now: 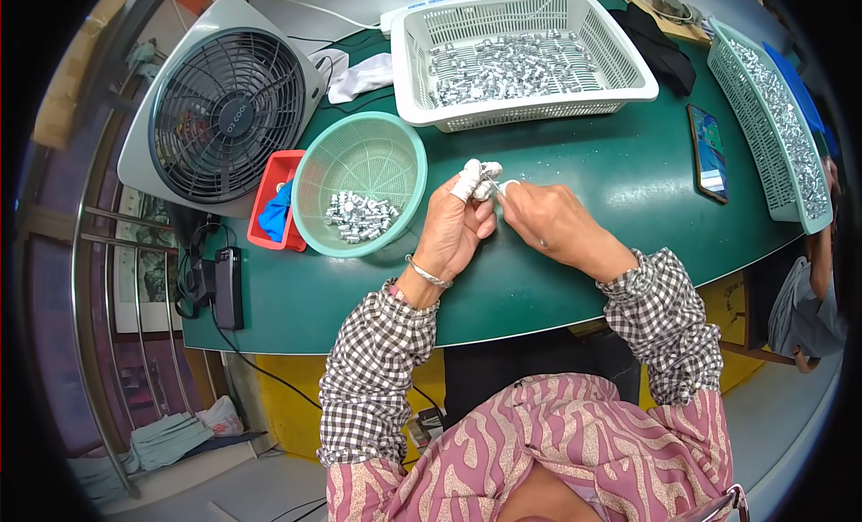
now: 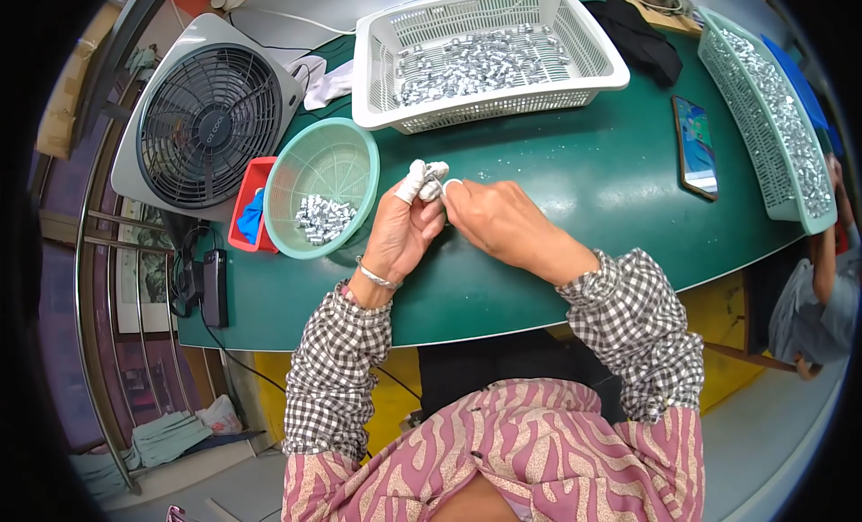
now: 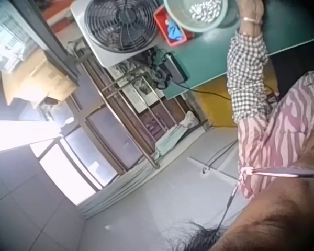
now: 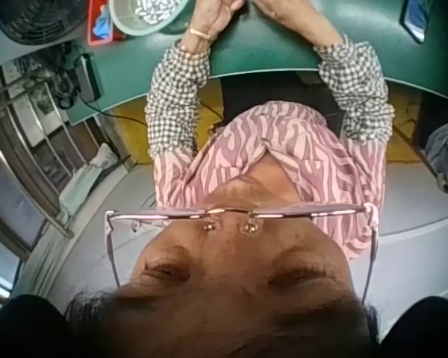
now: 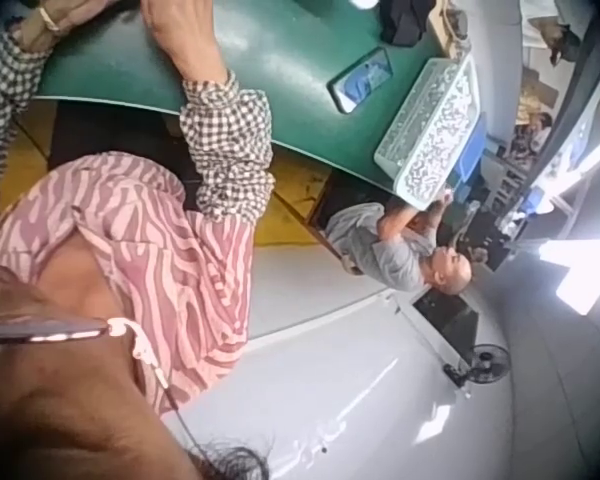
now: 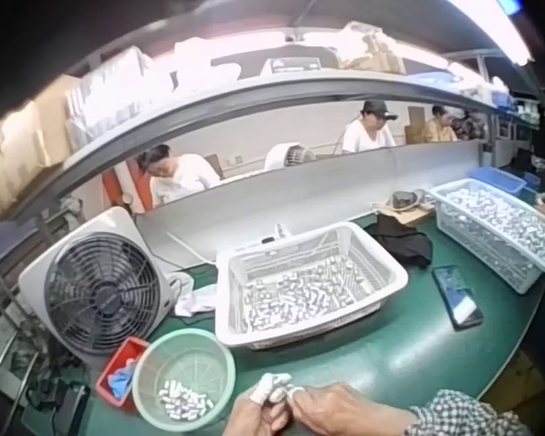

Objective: The person is manually cleaning or trimming small white components using a metal pick tool at a workstation.

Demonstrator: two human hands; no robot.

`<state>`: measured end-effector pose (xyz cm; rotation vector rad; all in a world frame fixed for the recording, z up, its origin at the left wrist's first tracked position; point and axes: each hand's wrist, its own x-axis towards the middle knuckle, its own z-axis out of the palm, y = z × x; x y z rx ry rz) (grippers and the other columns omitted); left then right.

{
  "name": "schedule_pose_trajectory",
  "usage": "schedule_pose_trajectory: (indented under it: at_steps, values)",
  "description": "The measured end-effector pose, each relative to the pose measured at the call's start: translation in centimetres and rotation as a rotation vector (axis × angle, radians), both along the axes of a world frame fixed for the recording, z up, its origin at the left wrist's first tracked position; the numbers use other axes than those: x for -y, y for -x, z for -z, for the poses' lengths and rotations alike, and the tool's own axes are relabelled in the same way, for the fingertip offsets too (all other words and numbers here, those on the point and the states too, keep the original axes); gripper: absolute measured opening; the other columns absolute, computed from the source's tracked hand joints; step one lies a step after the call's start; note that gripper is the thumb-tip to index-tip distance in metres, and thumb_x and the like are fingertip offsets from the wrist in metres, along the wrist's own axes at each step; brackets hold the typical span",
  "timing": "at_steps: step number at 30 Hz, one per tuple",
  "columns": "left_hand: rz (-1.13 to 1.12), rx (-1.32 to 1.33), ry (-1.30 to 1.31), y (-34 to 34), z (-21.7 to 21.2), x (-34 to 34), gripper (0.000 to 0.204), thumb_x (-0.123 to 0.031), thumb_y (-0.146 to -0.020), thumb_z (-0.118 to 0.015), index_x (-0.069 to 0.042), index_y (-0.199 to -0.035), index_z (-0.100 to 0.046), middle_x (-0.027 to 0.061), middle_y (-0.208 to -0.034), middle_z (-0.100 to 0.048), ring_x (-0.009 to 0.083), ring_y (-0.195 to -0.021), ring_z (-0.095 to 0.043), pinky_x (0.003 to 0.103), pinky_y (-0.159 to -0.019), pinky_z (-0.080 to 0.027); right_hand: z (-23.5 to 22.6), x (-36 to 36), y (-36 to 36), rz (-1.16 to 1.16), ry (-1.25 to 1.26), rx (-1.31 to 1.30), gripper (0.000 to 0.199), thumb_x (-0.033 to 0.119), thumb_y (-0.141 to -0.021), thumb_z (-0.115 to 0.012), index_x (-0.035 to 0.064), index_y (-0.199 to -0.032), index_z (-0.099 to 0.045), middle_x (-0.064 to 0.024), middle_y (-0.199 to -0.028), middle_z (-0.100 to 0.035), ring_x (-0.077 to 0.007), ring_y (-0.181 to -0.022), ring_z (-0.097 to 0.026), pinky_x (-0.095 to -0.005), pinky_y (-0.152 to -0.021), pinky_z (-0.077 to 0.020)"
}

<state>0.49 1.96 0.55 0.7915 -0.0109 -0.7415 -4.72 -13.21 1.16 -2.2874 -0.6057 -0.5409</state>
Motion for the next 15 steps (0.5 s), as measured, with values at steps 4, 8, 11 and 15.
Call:
schedule_pose_trajectory:
  at_steps: [4, 8, 11, 15]
  values:
    - [-0.028, 0.016, -0.030, -0.12, 0.02, 0.16, 0.028, -0.024, -0.092, -0.049, 0.000, -0.104, -0.055, -0.0026, -0.070, -0.044, 0.0059, -0.055, -0.040, 0.021, -0.044, -0.033, -0.09, -0.19, 0.37, 0.085, 0.237, 0.058, 0.016, 0.005, -0.080, -0.056, 0.0015, -0.071, -0.042, -0.0122, -0.060, -0.048, -0.0282, -0.051, -0.053, -0.0370, -0.045, -0.0425]
    - [-0.033, 0.030, 0.012, -0.12, 0.22, 0.22, 0.028, -0.024, -0.092, -0.049, 0.000, -0.105, -0.055, -0.0025, -0.071, -0.045, 0.0059, -0.056, -0.041, 0.021, -0.045, -0.034, 0.13, -0.42, 0.44, 0.121, 0.305, 0.057, 0.017, 0.004, -0.078, -0.056, 0.0019, -0.070, -0.041, -0.0118, -0.060, -0.048, -0.0292, -0.051, -0.054, -0.0377, -0.045, -0.0425]
    - [-0.015, 0.036, 0.044, 0.07, 0.23, 0.29, 0.028, -0.023, -0.092, -0.048, 0.000, -0.106, -0.055, -0.0023, -0.071, -0.046, 0.0062, -0.057, -0.042, 0.020, -0.045, -0.034, 0.33, -0.63, 0.39, 0.137, 0.301, 0.040, 0.017, 0.004, -0.078, -0.056, 0.0019, -0.070, -0.041, -0.0121, -0.059, -0.048, -0.0294, -0.050, -0.053, -0.0377, -0.045, -0.0424]
    - [0.038, 0.043, 0.063, 0.07, 0.49, 0.12, 0.028, -0.022, -0.092, -0.048, 0.000, -0.109, -0.053, -0.0012, -0.074, -0.049, 0.0065, -0.060, -0.044, 0.020, -0.046, -0.037, 0.42, -0.85, 0.17, 0.128, 0.145, 0.049, 0.017, 0.003, -0.081, -0.053, 0.0018, -0.069, -0.041, -0.0133, -0.057, -0.049, -0.0290, -0.048, -0.052, -0.0363, -0.045, -0.0419]
